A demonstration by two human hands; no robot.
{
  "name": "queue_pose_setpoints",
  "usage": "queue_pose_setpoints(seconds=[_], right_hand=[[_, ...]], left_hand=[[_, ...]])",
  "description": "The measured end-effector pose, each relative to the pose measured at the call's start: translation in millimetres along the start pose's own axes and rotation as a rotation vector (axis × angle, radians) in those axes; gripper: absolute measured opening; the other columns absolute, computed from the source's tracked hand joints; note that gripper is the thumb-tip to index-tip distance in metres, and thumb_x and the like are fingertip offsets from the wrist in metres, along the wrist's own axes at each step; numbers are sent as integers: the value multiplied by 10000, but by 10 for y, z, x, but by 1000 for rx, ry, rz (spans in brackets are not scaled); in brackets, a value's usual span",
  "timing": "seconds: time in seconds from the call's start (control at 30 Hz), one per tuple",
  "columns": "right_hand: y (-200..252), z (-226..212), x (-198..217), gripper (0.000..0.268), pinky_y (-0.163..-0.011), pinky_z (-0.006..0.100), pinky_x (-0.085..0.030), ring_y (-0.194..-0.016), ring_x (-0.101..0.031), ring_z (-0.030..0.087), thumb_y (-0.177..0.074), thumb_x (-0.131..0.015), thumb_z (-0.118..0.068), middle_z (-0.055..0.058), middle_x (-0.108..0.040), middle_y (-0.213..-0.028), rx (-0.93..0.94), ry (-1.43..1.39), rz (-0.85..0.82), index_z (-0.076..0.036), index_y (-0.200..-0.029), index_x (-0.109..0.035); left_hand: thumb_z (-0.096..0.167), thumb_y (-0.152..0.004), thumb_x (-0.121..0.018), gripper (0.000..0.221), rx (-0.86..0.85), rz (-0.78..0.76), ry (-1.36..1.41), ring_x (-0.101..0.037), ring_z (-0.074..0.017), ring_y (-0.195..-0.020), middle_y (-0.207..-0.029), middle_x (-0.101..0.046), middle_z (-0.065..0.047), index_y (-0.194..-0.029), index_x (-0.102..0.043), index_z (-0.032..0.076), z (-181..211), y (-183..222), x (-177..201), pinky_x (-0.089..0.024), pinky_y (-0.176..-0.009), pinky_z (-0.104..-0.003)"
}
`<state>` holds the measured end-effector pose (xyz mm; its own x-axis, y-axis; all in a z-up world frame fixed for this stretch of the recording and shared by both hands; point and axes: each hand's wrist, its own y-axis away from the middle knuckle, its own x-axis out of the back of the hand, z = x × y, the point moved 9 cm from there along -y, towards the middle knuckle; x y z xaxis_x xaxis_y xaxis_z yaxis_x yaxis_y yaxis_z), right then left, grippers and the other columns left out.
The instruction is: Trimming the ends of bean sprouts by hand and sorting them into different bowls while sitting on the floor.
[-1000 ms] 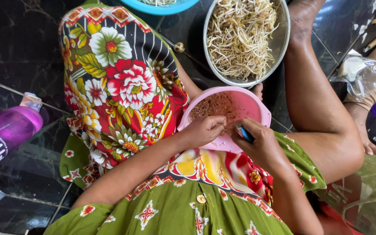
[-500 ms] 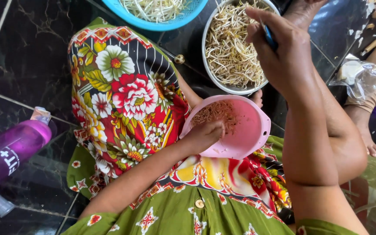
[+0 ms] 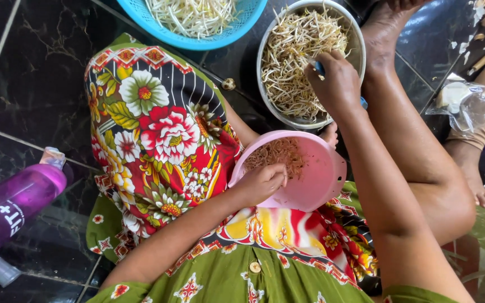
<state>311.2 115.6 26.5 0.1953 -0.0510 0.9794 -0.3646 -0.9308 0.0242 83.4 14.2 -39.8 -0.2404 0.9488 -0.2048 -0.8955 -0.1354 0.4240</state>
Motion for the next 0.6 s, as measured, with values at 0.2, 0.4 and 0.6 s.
queue_pose_setpoints(seconds=[0.2, 0.4, 0.6], right_hand=[[467, 528, 335, 168, -581, 323, -502, -636, -616, 126, -1000, -794, -457, -68, -597, -697, -417, -345, -19, -324, -1099, -765], [839, 28, 938, 143, -455, 188, -387, -491, -470, 61, -988, -724, -39, 5, -477, -663, -494, -1028, 63, -7, -1126, -700], [1498, -439, 847, 149, -404, 147, -340, -450, -482, 40, -935, -692, -80, 16, -523, -615, -599, -1324, -90, 2, -1058, -675]], left_hand=[[272, -959, -444, 226, 29, -57, -28, -702, -339, -859, -754, -699, -131, -886, -648, 205, 43, 23, 10, -547, -846, -454], [211, -944, -442, 210, 22, -52, 20, -674, -286, -814, -744, -689, -125, -881, -634, 154, 70, 39, 1, -536, -837, -429], [172, -951, -445, 213, -36, 4, 87, -685, -248, -880, -808, -705, -125, -949, -657, 157, -84, -56, -51, -538, -875, -430]])
